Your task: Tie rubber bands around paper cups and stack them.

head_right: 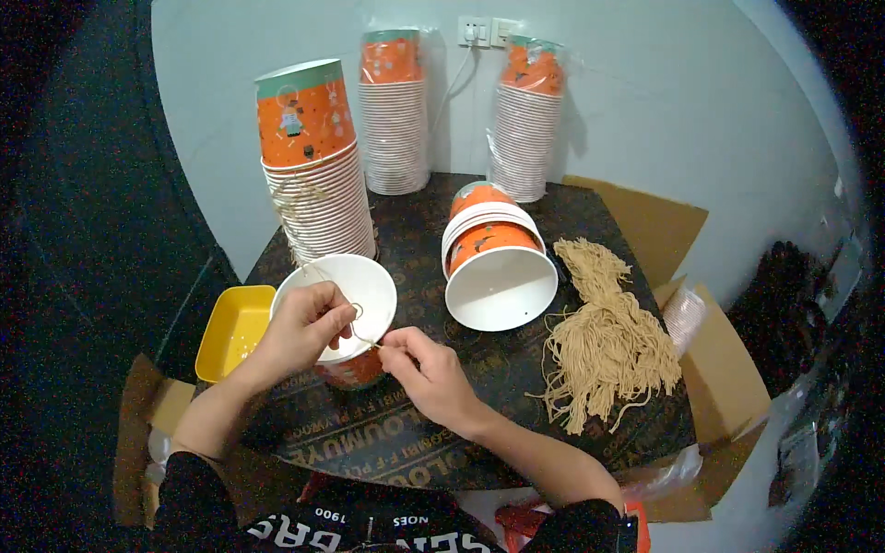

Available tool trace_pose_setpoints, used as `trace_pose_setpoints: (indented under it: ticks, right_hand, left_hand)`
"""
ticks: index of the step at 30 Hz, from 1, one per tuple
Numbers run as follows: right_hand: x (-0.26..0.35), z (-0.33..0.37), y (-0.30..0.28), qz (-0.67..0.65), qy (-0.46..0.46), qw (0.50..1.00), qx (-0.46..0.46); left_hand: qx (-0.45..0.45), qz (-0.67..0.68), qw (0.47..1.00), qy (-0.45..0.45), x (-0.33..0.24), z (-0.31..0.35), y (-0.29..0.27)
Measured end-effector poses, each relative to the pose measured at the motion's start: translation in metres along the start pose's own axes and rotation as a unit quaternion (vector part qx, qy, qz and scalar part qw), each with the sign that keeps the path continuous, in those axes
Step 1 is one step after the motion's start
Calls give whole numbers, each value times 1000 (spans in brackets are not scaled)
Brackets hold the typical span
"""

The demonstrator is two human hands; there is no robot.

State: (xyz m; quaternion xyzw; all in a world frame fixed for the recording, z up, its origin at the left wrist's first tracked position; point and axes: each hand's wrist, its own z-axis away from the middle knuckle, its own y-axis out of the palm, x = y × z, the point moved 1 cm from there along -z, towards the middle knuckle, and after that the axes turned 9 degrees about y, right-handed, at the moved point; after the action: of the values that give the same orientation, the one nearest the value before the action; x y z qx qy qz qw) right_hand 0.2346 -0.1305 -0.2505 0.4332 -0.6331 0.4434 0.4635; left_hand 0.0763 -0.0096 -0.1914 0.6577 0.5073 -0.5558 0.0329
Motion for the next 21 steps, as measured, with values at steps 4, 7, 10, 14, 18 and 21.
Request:
trace_pose_setpoints:
  ticks: [4,7,10,14,18,21]
  right_hand:
    - [-1,-1,0,115,-74,990,-34]
    - [5,1,-3,173,-145,971,-79]
    - [11,1,-3,180,-187,961,-97]
    - [10,-4,0,144,-256,949,-116]
    - [10,-8,3,107,-247,959,-91]
    - [4,-9,4,82,-221,969,-75]
  left_hand:
    - [13,-13,1000,10,-2,0,-1]
    - [8,-61,997,44,-7,1,-2]
    - [2,-110,988,104,-8,4,0]
    - [7,-155,970,188,-20,5,5]
    - [17,-146,971,189,-20,8,11]
    - [23,-153,960,232,-20,10,13]
